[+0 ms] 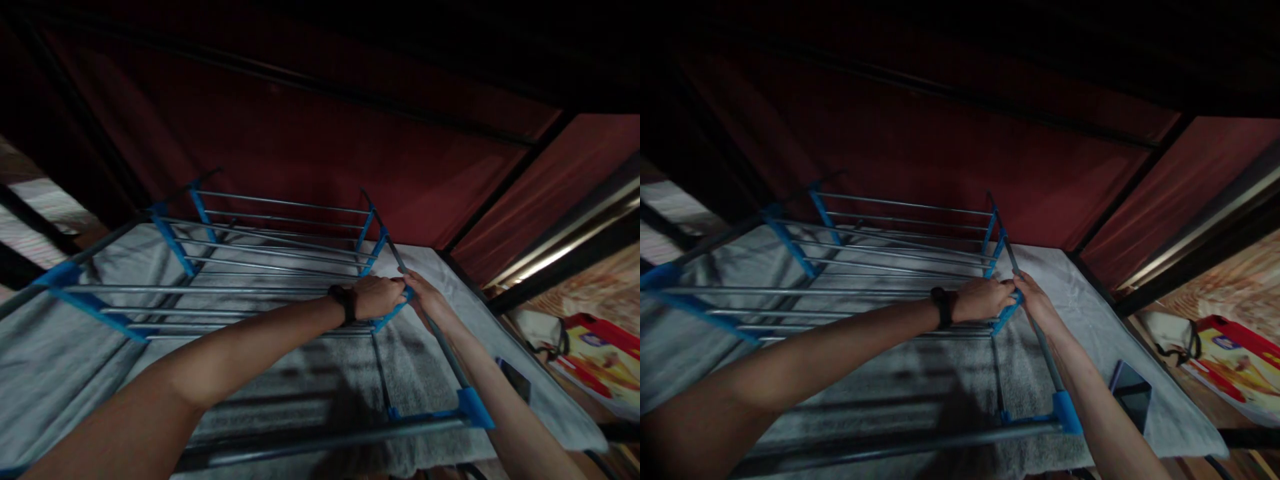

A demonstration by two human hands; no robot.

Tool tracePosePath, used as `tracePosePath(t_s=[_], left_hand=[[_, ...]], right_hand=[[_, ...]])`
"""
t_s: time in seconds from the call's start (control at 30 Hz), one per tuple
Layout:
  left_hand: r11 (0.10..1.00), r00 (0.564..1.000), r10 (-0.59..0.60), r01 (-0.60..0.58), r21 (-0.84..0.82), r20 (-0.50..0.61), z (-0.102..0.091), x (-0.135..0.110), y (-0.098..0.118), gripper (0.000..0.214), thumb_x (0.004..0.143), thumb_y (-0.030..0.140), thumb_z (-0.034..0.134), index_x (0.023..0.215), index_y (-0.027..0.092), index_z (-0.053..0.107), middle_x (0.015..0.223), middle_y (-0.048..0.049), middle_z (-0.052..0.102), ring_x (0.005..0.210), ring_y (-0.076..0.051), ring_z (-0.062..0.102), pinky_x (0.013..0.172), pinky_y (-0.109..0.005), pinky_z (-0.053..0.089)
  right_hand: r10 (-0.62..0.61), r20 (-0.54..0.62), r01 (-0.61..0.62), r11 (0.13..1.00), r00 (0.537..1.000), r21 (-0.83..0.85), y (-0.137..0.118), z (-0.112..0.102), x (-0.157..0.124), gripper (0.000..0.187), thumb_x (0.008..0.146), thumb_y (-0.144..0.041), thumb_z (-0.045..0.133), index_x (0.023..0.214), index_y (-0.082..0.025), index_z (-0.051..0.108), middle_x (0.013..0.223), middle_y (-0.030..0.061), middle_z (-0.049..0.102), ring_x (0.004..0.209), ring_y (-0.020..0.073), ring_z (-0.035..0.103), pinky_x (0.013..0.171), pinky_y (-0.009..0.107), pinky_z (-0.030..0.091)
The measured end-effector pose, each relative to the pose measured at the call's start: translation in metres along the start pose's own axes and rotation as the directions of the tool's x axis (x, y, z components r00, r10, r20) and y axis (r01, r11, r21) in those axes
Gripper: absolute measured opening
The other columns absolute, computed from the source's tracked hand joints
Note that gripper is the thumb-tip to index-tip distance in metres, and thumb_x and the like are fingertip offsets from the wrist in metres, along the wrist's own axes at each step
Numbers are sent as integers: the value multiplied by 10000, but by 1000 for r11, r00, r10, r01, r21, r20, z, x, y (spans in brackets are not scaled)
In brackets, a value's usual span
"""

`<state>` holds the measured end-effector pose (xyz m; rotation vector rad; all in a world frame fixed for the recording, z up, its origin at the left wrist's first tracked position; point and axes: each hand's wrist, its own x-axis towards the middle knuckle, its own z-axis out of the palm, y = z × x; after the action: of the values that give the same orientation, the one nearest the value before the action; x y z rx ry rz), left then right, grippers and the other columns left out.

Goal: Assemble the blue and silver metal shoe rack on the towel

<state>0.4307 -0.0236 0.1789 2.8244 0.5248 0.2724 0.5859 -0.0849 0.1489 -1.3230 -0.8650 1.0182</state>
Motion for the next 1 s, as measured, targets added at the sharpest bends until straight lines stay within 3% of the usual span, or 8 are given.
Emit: tracePosePath(t_s=[0.13,0.3,0.4,0.6,0.8,0.9,1.0], left_hand=[[987,995,21,-6,162,-94,-1,-32,1,404,971,435,477,1231,133,539,1161,-160,656,1062,-278,645,862,-388,520],[940,980,-133,173,294,-151,-8,-88,-19,299,1000,355,417,1123,139,583,1026,-124,690,981,-270,675,730,-365,533],[918,973,-161,210,336,-166,-12,-110,-30,326,1017,354,367,1126,131,579,974,-124,702,892,-256,701,664,-349,528],[937,984,-133,163,308,-116,-17,-113,-38,343,1024,375,341,1112,136,571,933,-120,722,834,-241,720,601,-320,523],[937,981,-135,172,304,-137,-13,-113,-39,363,1024,380,327,1113,136,580,913,-105,715,824,-225,707,627,-326,525],[898,976,48,52,436,-214,-13,-120,-35,326,1021,251,320,1157,150,599,1155,-141,670,1025,-236,655,829,-382,522],[796,905,406,-282,536,-127,-10,-130,-32,373,1007,168,313,1215,250,612,1401,-81,554,1287,-216,492,1073,-388,389]], right_hand=[[59,0,-59,997,998,-46,0,-5,0,459,758,-393,733,1172,-225,623,968,49,747,958,217,703,823,302,566],[95,-43,-100,986,995,-135,3,-10,3,506,755,-417,724,1211,-224,619,927,72,757,952,241,708,771,307,576],[57,-66,-68,984,996,-163,8,-13,4,501,749,-443,721,1205,-247,647,896,52,750,939,223,694,734,272,570],[52,-77,-66,979,996,-192,10,-12,5,494,720,-462,739,1164,-256,676,831,39,708,770,193,659,625,251,564],[50,-96,-71,971,994,-228,9,-12,5,552,691,-472,752,1188,-248,663,822,44,712,782,216,673,660,276,590],[96,-87,-110,979,992,-172,8,-19,9,458,755,-534,697,1128,-269,689,874,63,725,890,246,694,770,329,608],[129,-80,-133,990,988,-45,12,-20,10,426,831,-630,555,997,-273,719,1022,120,727,1085,303,669,937,428,569]])
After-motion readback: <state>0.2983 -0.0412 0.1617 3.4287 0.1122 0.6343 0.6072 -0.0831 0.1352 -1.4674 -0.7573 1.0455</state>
